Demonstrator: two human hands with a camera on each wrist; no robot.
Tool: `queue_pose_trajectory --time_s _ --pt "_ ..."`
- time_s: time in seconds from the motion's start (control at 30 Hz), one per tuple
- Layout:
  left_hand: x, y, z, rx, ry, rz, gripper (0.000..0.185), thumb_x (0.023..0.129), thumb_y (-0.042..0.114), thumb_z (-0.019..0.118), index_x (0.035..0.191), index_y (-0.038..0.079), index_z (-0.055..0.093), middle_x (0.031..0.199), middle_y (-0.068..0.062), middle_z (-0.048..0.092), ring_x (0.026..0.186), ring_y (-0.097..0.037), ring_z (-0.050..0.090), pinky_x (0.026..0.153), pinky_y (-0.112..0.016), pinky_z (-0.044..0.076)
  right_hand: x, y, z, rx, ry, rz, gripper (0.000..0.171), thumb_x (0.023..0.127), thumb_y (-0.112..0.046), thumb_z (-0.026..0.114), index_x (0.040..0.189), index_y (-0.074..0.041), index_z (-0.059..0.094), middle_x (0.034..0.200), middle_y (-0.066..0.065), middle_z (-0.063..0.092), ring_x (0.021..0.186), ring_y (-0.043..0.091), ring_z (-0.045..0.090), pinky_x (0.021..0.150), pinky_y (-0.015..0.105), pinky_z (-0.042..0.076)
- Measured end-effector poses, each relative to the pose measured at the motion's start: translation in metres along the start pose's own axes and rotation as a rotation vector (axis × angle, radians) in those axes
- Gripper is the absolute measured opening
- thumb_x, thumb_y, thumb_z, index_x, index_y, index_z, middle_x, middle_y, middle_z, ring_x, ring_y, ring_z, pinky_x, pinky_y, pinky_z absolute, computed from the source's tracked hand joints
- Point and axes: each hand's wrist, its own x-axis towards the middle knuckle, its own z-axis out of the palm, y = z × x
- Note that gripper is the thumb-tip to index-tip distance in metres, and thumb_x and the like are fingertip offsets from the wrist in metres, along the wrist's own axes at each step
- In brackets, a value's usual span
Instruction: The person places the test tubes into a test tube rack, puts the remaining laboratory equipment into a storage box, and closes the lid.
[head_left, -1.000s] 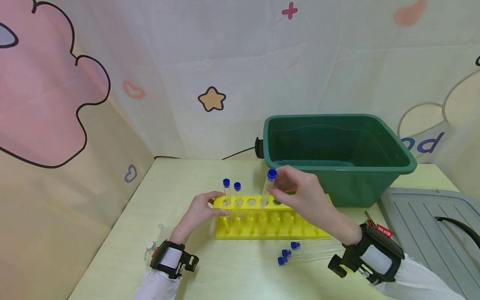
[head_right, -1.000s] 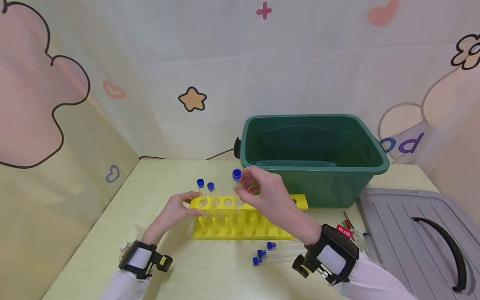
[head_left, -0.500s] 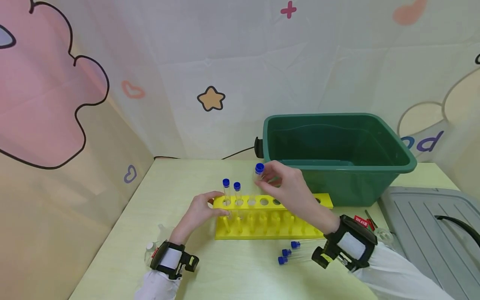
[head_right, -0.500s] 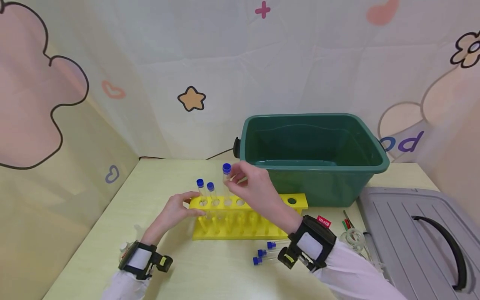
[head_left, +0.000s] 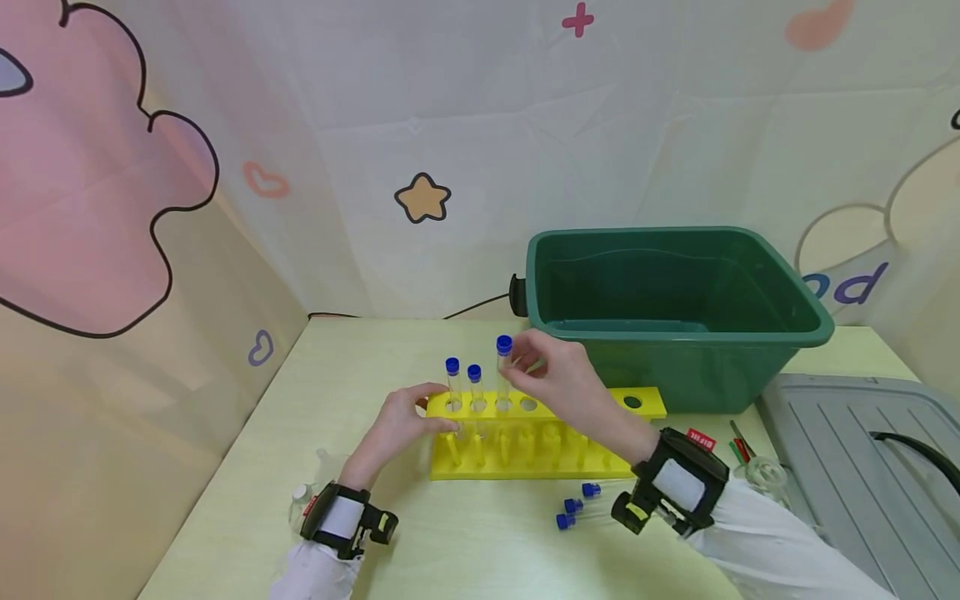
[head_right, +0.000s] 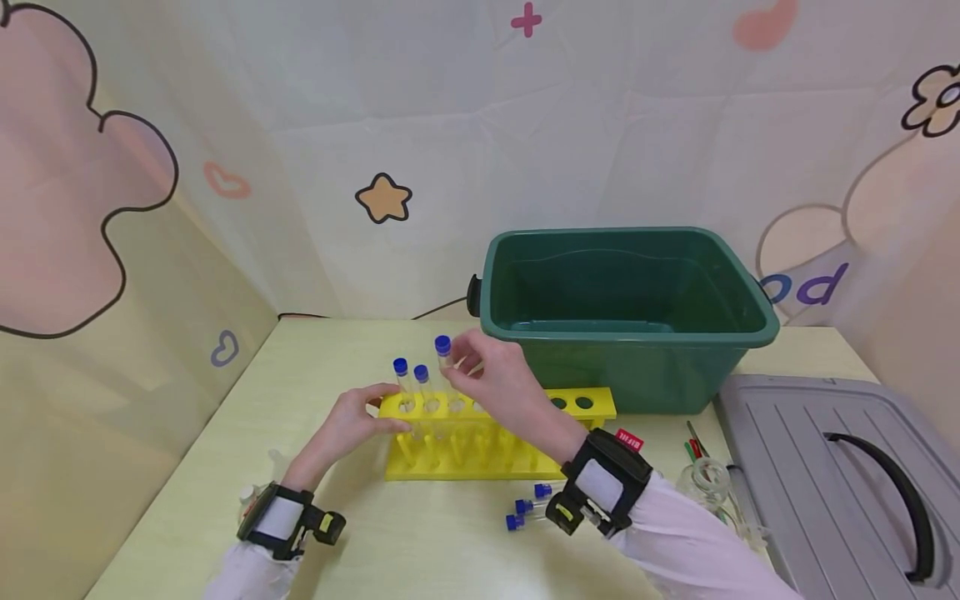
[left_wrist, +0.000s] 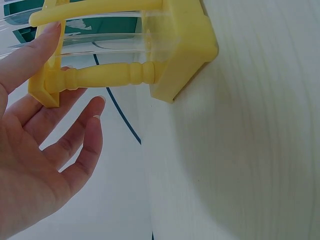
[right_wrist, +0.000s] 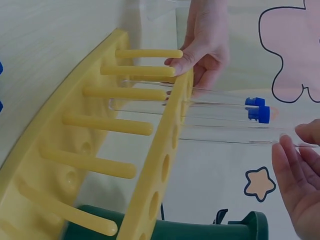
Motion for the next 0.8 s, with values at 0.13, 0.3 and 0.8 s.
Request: queue_pose_trajectory --time_s 0.13,0.3,0.8 --pt "0.000 0.000 0.000 -0.007 -0.001 -0.010 0.054 0.068 0.022 0.080 0.116 0.006 0.060 0.089 0.000 0.057 0.081 -0.021 0.048 0.063 -0.031 0.040 -0.001 0.003 0.002 -0.016 -0.008 0.025 0.018 0.082 -0.003 0.066 0.099 -0.005 0.060 0.085 -0.001 0.061 0.073 0.011 0.056 0.064 0.025 0.048" --pt "0.000 0.000 -0.001 -0.007 -0.003 -0.013 0.056 0.068 0.024 0.080 0.117 0.005 0.059 0.089 0.000 0.057 0.081 -0.021 0.048 0.062 -0.031 0.040 -0.002 0.006 0.005 -0.014 -0.011 0.042 0.019 0.082 -0.003 0.066 0.099 -0.005 0.059 0.086 0.000 0.061 0.069 0.012 0.055 0.060 0.025 0.049" --pt "0.001 -0.003 0.000 -0.013 -0.004 -0.010 0.055 0.068 0.024 0.080 0.116 0.005 0.059 0.089 -0.001 0.057 0.081 -0.021 0.048 0.062 -0.030 0.040 -0.002 0.020 0.016 0.001 -0.049 0.149 0.020 0.083 -0.005 0.065 0.102 -0.002 0.058 0.088 0.004 0.060 0.063 0.013 0.054 0.056 0.024 0.048"
